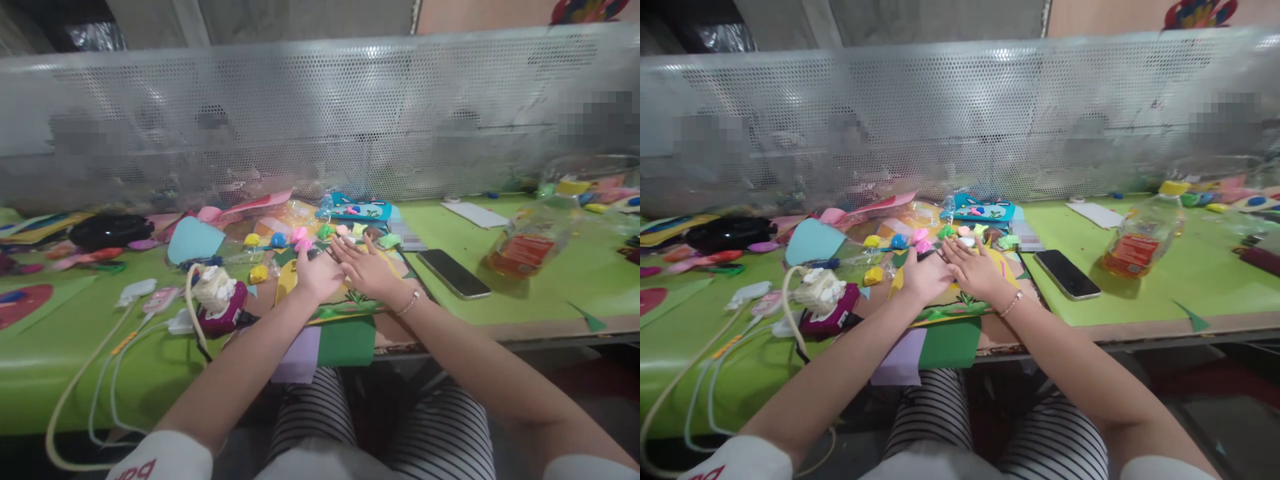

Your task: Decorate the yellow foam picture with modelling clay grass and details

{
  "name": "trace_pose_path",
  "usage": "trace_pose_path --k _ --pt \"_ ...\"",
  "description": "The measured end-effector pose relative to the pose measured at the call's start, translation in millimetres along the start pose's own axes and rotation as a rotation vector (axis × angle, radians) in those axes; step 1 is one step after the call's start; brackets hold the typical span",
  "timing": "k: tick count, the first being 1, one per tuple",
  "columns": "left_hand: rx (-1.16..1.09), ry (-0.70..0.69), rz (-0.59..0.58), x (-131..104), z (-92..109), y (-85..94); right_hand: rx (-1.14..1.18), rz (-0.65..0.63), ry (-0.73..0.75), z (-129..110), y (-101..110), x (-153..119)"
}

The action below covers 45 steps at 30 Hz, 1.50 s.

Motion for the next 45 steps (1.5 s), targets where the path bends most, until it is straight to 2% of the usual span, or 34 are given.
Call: trace_pose_path --k 3,5,7,13,15,19,23,26,30,34,38,42,45 --pt "-0.018 -0.024 -0.018 1 1 -2.6 0.046 0.021 -0.113 23 1 0" --pt "-0.024 -0.027 -0.028 2 1 -4.0 0.086 0.041 -0.140 29 2 -2" --pt "-0.024 -0.026 -0.030 1 0 -4.4 0.119 0.051 -0.114 24 4 -2" --pt "-0.003 -0.010 0.039 1 0 1.2 0.204 0.004 0.127 -28 5 -2" --pt "0.001 -0.021 0.058 1 1 2.4 0.203 -0.005 0.197 -38 5 -3" --pt "0.013 0.006 0.038 0 -1 -0.4 0.164 0.022 0.092 -25 7 -3" --pt "0.019 0.014 0.053 -1 -2 -1.1 0.151 -0.006 0.153 -28 6 -4" --pt "0.022 0.026 0.052 -2 -3 -2.6 0.138 0.025 0.067 -22 8 -3" --pt "0.022 0.017 0.090 -2 -3 0.6 0.135 -0.018 0.213 -36 6 -4" --pt "0.018 0.041 0.062 -1 -4 1.1 0.115 0.014 0.080 -24 8 -2" --pt "0.012 0.023 0.086 1 -3 5.4 0.114 -0.016 0.207 -33 5 -4" --pt "0.010 0.044 0.062 1 -6 2.4 0.092 0.012 0.062 -20 7 -2" --pt "0.008 0.041 0.071 0 -5 1.9 0.099 -0.015 0.168 -30 5 -3"
Point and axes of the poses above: each hand's wrist, its own x-axis towards the middle knuckle, its own y-axis out of the back of the hand, z = x × y, the point moved 8 cm from there along x, towards the middle knuckle, and after that the axes turned 3 degrees about -x, right-handed, at the moved point
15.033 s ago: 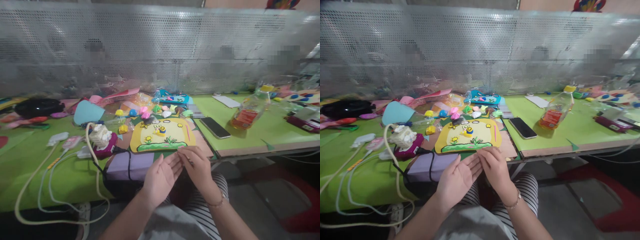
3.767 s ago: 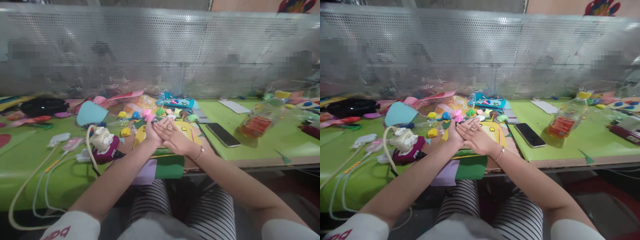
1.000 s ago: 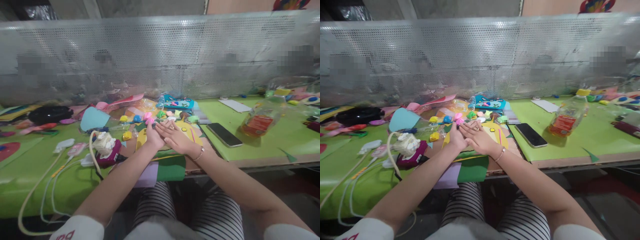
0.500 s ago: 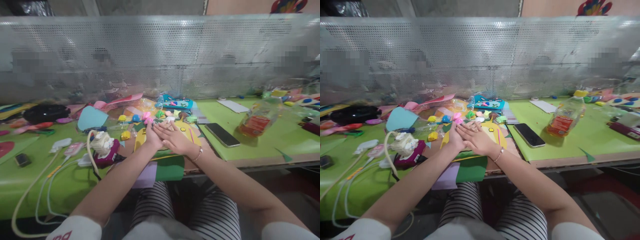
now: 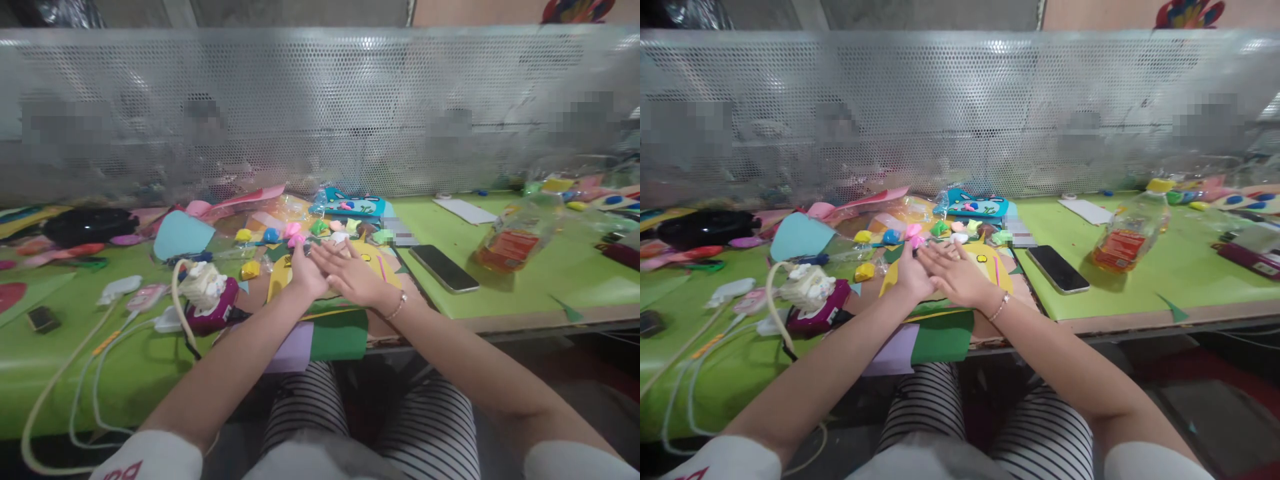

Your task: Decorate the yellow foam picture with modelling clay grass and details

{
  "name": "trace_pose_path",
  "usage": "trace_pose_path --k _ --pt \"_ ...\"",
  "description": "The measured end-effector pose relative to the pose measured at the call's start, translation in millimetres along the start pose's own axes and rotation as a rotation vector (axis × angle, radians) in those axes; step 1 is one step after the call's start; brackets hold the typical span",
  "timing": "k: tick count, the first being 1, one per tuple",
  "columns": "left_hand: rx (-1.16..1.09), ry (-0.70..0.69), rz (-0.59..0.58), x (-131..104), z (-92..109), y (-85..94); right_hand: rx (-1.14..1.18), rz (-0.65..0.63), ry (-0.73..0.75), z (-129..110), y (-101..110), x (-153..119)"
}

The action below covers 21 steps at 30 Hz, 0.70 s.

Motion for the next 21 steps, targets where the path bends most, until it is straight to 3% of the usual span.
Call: trace_pose_path --k 2,6,14,18,21 --pt "0.000 0.003 -0.006 -1 0 -1.1 0.009 0.003 0.002 0 0 1" --pt "0.000 0.031 -0.071 -1 -3 -7.6 0.061 0.037 -0.161 17 5 1" --pt "-0.030 -0.025 -0.106 1 -1 -10.9 0.338 0.152 -0.339 55 8 -2" --pt "-0.024 -0.021 -0.113 0 0 -11.7 0.373 0.177 -0.353 60 11 -4" --pt "-0.026 -0.041 -0.123 -1 4 -11.6 0.298 0.166 -0.268 51 15 -4"
Point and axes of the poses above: each hand's wrist, its own x-axis towards the middle knuckle, its own y-axis out of the back of the hand, z = x × y, the point moved 8 cm from there along x, towards the middle knuckle, and after that the axes turned 3 degrees about -x, right-handed, at the moved point
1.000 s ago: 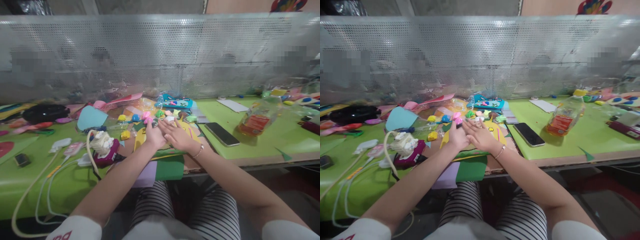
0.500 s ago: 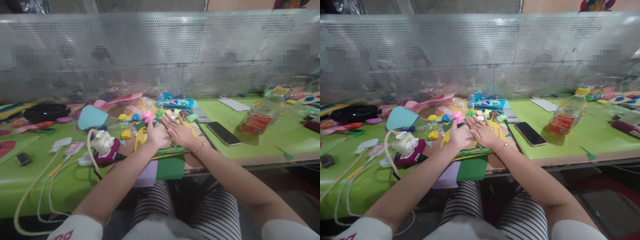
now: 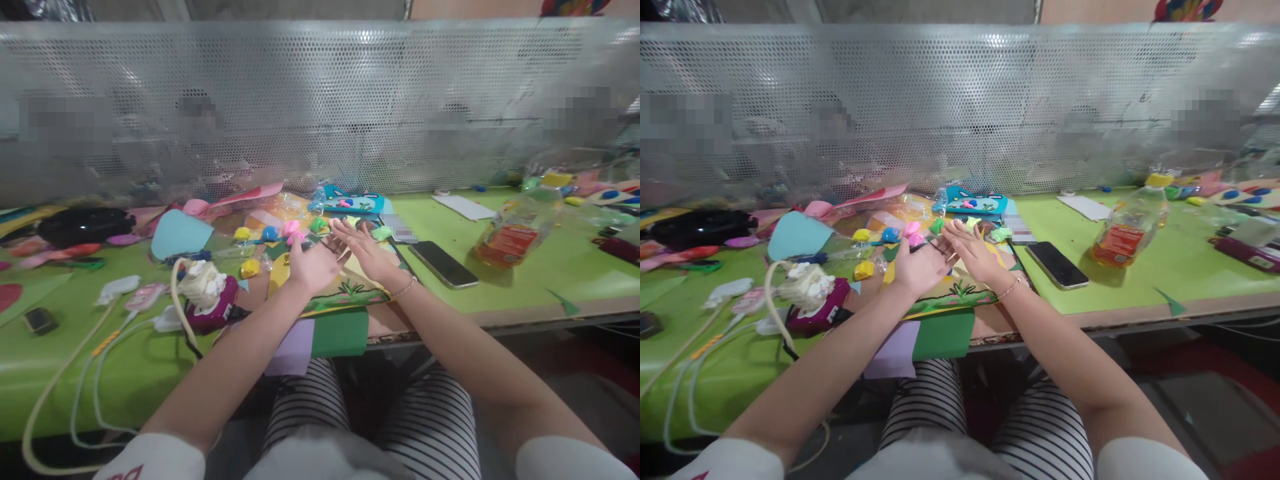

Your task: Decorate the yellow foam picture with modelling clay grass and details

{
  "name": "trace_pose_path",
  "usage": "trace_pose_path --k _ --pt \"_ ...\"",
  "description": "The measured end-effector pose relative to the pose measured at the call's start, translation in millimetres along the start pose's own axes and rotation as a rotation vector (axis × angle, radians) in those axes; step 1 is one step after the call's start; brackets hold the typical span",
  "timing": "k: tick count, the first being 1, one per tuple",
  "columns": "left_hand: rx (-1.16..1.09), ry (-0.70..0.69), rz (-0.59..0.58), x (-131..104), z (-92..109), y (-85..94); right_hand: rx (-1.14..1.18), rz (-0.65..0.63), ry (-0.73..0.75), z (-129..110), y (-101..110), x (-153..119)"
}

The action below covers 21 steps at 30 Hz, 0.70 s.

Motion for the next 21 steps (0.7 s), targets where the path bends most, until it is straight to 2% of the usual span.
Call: trace_pose_path --k 4,7,13,18,21 --pt "0.026 0.006 -0.028 -1 3 -2.4 -0.145 -0.108 0.103 -12 -10 -4" --pt "0.056 0.008 -0.054 -1 3 -5.4 -0.171 -0.128 0.121 -18 -14 -7" --pt "0.052 -0.001 0.024 -3 3 -0.3 -0.145 -0.175 0.258 -38 -20 -14" --pt "0.050 -0.003 0.030 -3 3 -1.2 -0.162 -0.143 0.194 -29 -17 -11" --pt "0.051 -0.003 0.049 -4 3 -0.1 -0.138 -0.185 0.262 -34 -20 -12"
Point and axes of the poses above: each hand's wrist, its own x-axis towards the middle knuckle, its own y-axis out of the back of the hand, z = x × y, the point moved 8 cm from there along x, towards the middle knuckle, and after that the axes turned 3 degrees about -x, right-handed, at the moved point
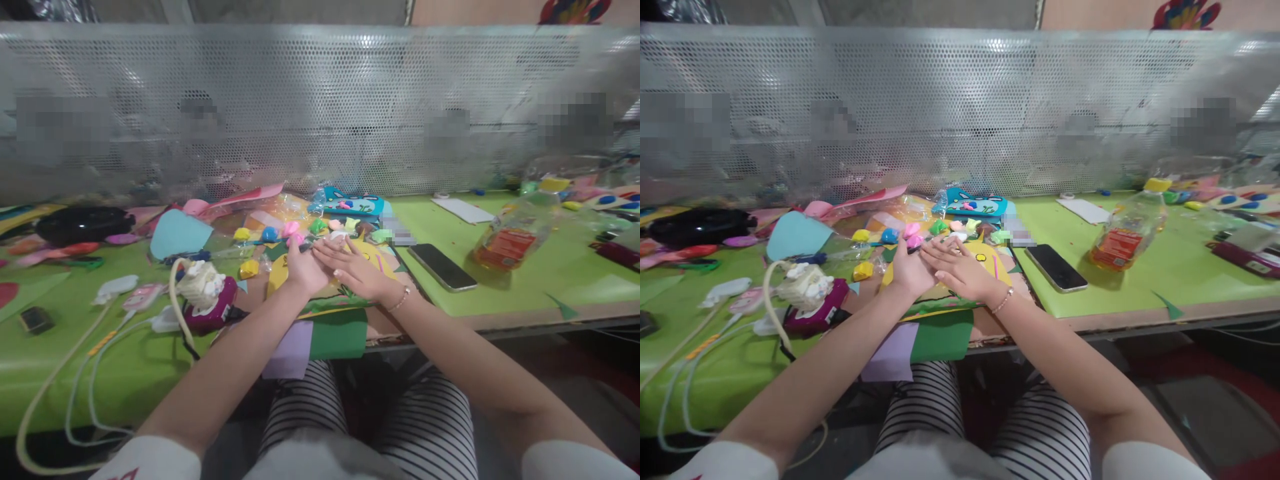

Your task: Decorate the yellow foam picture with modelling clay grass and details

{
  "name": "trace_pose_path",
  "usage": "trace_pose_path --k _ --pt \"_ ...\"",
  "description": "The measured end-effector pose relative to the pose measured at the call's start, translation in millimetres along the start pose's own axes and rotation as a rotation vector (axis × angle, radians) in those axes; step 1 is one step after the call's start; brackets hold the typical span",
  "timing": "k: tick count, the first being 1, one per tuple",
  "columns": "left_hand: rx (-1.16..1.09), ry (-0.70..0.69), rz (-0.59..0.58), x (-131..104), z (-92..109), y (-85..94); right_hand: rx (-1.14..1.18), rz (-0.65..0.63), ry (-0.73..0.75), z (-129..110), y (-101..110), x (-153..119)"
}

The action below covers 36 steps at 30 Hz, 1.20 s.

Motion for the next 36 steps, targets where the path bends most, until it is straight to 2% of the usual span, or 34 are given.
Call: trace_pose_path --k 4,9,14,17,21,24,28,30,36 --pt "-0.008 -0.012 -0.003 0 1 -1.0 0.027 0.035 -0.085 2 4 0" --pt "0.007 -0.015 0.069 1 3 5.2 0.061 -0.010 0.094 -17 0 -2" --pt "0.021 -0.022 0.051 0 3 3.6 -0.010 0.025 0.006 -8 2 -2" --pt "0.032 -0.016 0.039 -1 2 2.9 -0.026 0.009 0.034 -9 1 -1" --pt "0.071 0.000 -0.051 0 -1 -3.2 -0.008 0.032 -0.091 4 2 0" --pt "0.092 0.011 -0.067 3 -3 -2.8 0.038 0.058 -0.117 11 3 1" --pt "0.093 0.082 -0.048 5 -9 2.0 0.183 0.251 -0.286 35 16 -1" --pt "0.110 0.143 -0.045 5 -15 3.8 0.294 0.307 -0.348 45 19 -1" --pt "0.151 0.265 -0.057 4 -27 4.1 0.621 0.176 -0.608 61 0 -4"
Point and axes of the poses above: each hand's wrist, its own x-axis towards the middle knuckle, its own y-axis out of the back of the hand, z = x × y, the point moved 8 cm from there along x, towards the middle knuckle, and after that the axes turned 3 degrees about -x, right-handed, at the moved point
